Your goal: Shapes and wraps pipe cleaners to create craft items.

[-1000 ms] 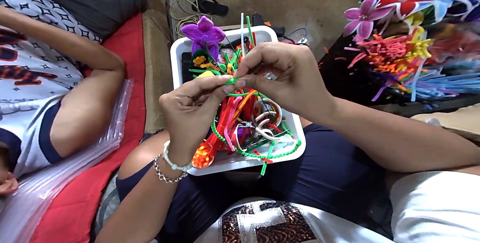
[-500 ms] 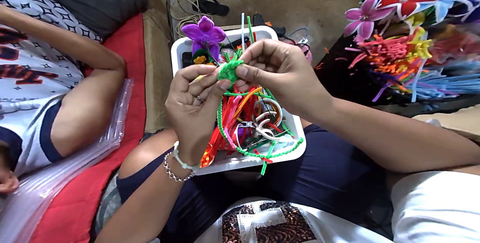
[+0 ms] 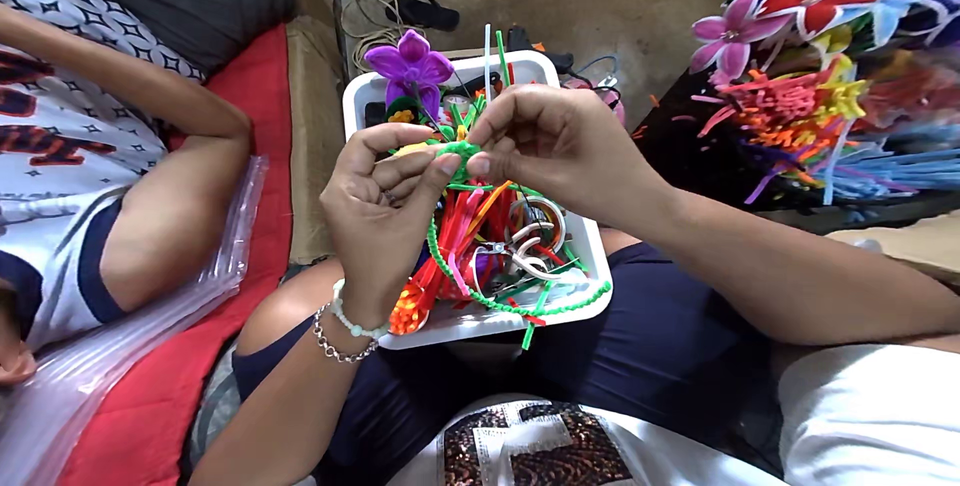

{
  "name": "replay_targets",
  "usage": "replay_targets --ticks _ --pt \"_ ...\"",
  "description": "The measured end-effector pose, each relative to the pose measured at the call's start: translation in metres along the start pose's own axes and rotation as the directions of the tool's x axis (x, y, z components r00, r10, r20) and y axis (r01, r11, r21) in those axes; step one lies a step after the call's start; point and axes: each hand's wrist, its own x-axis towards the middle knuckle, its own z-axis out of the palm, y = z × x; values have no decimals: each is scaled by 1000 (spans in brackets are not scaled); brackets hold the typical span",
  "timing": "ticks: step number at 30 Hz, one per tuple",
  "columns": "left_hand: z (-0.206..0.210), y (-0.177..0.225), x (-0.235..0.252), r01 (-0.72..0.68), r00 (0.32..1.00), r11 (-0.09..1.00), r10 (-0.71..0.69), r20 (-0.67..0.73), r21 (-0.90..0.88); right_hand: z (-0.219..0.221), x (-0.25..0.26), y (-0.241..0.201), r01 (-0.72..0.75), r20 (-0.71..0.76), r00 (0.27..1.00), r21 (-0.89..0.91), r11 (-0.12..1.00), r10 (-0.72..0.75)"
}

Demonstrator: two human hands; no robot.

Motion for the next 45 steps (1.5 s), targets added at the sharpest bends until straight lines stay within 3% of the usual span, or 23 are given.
replay_targets --ticks 7,12,17,23,28,30,34,39,45 --pt "5 -3 -3 -2 999 999 4 44 -49 2 0 4 -46 -82 995 178 983 61" --pt "1 -5 -1 -51 998 999 51 45 -8 0 0 0 -235 31 970 356 904 240" --pt "-6 -6 4 -113 990 986 101 100 122 -2 0 2 -226 60 974 263 938 218" --pt "-3 -7 2 -78 995 996 75 72 37 4 1 3 -164 -23 984 266 950 176" --pt "-4 -4 2 -66 996 995 61 64 77 3 0 6 25 -68 997 -40 999 -27" --pt "-5 -4 2 -111 992 990 105 70 86 2 -1 6 63 -62 996 -68 996 -67" --pt "-9 -3 4 -212 975 975 206 88 71 1 0 2 18 -41 999 47 999 -16" --pt "-4 -3 4 -65 997 996 67 40 -54 4 -1 1 -89 -40 994 288 953 105" --pt "8 -8 -6 -68 996 989 59 -74 -130 15 -2 2 -175 -86 958 586 791 275"
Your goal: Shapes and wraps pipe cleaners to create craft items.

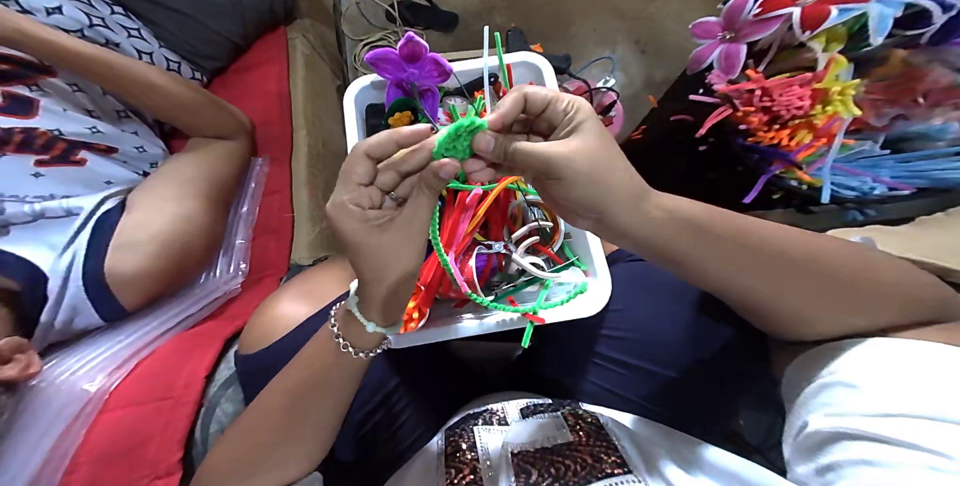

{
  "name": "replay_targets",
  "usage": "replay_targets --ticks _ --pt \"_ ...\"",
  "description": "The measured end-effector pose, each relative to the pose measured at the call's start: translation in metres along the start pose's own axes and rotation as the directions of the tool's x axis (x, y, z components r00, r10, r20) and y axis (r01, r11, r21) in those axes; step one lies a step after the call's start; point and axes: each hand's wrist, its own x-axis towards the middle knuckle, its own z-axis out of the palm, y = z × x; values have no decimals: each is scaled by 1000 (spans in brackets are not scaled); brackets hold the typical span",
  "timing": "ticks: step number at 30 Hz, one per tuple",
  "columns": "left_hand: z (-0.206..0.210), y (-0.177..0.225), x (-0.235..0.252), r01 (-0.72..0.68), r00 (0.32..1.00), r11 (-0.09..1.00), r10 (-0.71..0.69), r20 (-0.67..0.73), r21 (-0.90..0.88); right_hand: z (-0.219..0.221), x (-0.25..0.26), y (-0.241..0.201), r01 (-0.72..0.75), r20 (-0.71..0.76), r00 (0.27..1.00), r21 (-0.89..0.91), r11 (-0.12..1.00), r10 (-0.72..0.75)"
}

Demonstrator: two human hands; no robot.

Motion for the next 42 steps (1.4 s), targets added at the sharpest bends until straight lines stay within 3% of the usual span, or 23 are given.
replay_targets --ticks 6,9,14,18,24,27,30,33,36,39,42 --pt "2 -1 -2 -66 998 998 65 -20 -15 9 -5 0 -81 -59 993 247 966 98" --pt "2 -1 -4 -64 998 998 64 -28 -18 10 -6 1 -106 -59 990 255 961 125" --pt "1 -1 -4 -27 999 1000 27 -37 11 9 -7 10 -101 -32 994 161 982 107" --pt "-5 1 3 45 999 999 -46 20 16 3 -2 16 -125 47 991 -22 992 126" --pt "-12 5 11 36 997 994 -42 62 106 -6 6 4 159 155 981 -314 936 -115" --pt "-7 4 7 49 998 995 -52 36 83 -6 4 5 118 111 989 -203 972 -97" --pt "-1 2 1 80 996 996 -81 36 28 -2 3 7 -46 6 999 39 998 45" --pt "-1 2 1 82 994 997 -82 68 6 2 2 6 -150 -14 988 162 975 154" --pt "-6 2 5 62 995 996 -67 74 65 -3 3 5 -138 78 987 7 990 137" --pt "-12 6 11 20 988 985 -45 145 172 -12 7 1 129 199 978 -365 922 -58" --pt "-15 5 13 -31 979 970 -19 203 241 -15 8 -2 245 232 962 -499 831 -145"
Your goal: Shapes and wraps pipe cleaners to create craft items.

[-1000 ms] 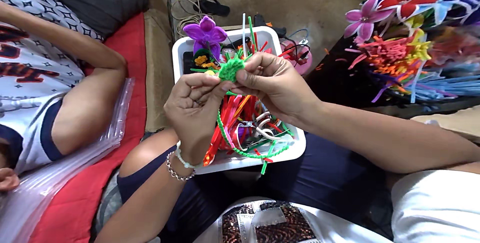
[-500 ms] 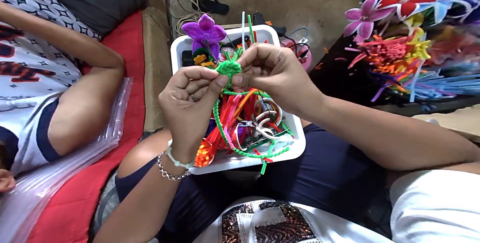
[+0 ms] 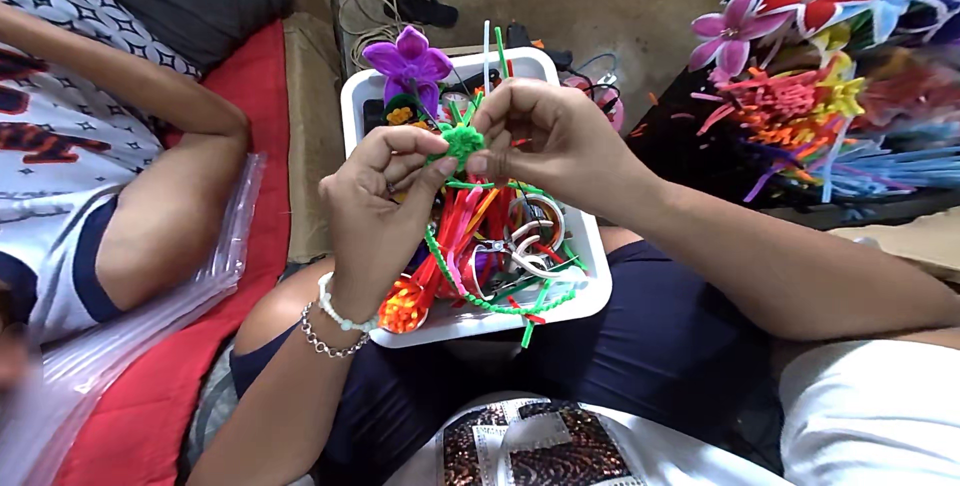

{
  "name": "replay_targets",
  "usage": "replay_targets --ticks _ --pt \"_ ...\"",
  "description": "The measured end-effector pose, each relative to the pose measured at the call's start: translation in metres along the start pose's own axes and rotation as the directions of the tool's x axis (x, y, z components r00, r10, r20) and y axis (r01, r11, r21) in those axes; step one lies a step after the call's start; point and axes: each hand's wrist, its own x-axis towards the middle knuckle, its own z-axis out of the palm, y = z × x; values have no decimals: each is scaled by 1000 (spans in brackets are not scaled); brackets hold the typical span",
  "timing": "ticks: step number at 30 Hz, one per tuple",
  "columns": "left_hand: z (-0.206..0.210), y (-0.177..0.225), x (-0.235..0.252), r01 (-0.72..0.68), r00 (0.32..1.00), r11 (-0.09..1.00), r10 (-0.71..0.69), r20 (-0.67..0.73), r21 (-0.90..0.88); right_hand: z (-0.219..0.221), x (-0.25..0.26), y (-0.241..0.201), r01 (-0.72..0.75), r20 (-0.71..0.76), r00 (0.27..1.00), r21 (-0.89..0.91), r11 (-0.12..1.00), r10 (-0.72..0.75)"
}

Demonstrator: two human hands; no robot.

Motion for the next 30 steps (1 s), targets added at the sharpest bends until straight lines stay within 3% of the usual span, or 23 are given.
replay_targets --ticks 2,7,11,15,20,22,25,27,30 --pt "1 -1 0 -27 1000 999 27 9 17 0 -1 -1 -24 -8 1000 24 999 24" --pt "6 1 -5 -102 994 993 100 -33 -61 5 -5 -7 -77 -54 994 309 948 98" --pt "15 12 -14 -136 980 959 95 -173 -248 9 -15 -24 -14 -95 994 331 944 49" --pt "19 16 -27 -164 957 938 78 -278 -305 17 -25 -35 28 -131 991 408 913 28" --pt "19 9 -34 -166 955 932 70 -289 -321 26 -28 -33 -128 -31 982 609 783 185" --pt "13 9 -30 -144 962 943 62 -266 -299 22 -24 -29 -161 42 986 516 841 163" --pt "0 8 -21 -104 987 966 71 -146 -236 10 -17 -24 -33 62 998 97 995 27" --pt "-6 6 -17 -102 992 977 86 -94 -188 4 -15 -26 52 49 998 -105 993 -47" --pt "-8 4 -16 -111 993 984 105 -50 -142 0 -14 -28 106 41 994 -212 972 -99"
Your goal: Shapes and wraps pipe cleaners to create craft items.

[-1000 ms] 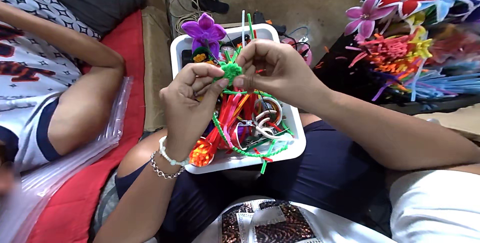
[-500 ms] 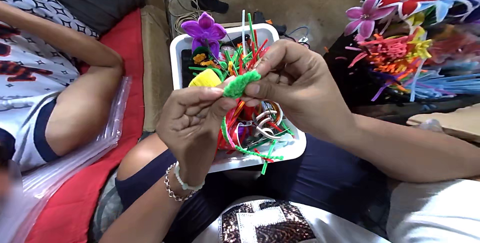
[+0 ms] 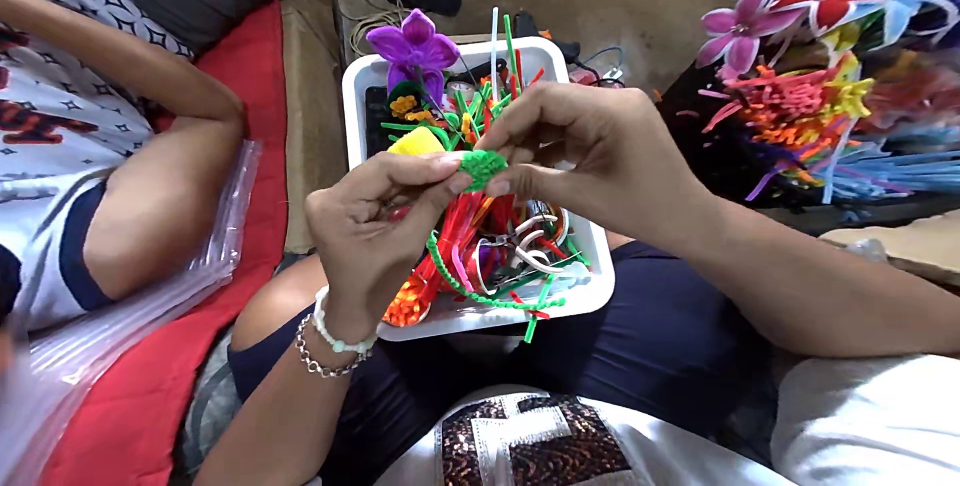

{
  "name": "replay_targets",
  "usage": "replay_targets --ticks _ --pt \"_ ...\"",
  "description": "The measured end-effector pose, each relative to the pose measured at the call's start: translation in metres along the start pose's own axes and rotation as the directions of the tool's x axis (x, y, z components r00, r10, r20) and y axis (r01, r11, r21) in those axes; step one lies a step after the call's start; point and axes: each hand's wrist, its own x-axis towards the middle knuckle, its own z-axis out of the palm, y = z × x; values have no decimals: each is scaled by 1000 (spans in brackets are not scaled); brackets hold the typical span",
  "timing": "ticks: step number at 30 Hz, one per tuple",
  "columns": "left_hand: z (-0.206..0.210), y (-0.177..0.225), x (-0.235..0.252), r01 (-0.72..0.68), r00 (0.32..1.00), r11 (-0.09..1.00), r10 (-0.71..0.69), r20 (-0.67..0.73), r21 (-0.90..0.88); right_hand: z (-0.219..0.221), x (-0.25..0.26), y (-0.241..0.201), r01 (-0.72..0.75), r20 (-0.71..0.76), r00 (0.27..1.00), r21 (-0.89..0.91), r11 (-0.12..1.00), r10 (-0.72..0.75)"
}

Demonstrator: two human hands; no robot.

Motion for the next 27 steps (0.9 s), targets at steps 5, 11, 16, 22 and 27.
replay_targets --ticks 5,11,16,22,27 --pt "13 -1 -6 16 993 999 -20 -117 -40 4 -3 2 -82 -53 994 196 977 94" --pt "20 -7 -12 -17 975 995 -5 -222 -99 19 -5 2 -164 -77 968 527 834 239" --pt "25 -8 -15 11 965 988 -51 -257 -152 27 -8 0 -176 -72 948 691 701 310" --pt "17 -9 -12 25 975 994 -49 -219 -111 32 -7 7 -280 89 953 629 726 291" --pt "10 -4 -5 45 992 999 -42 -117 28 18 0 20 -50 -11 999 122 991 52"
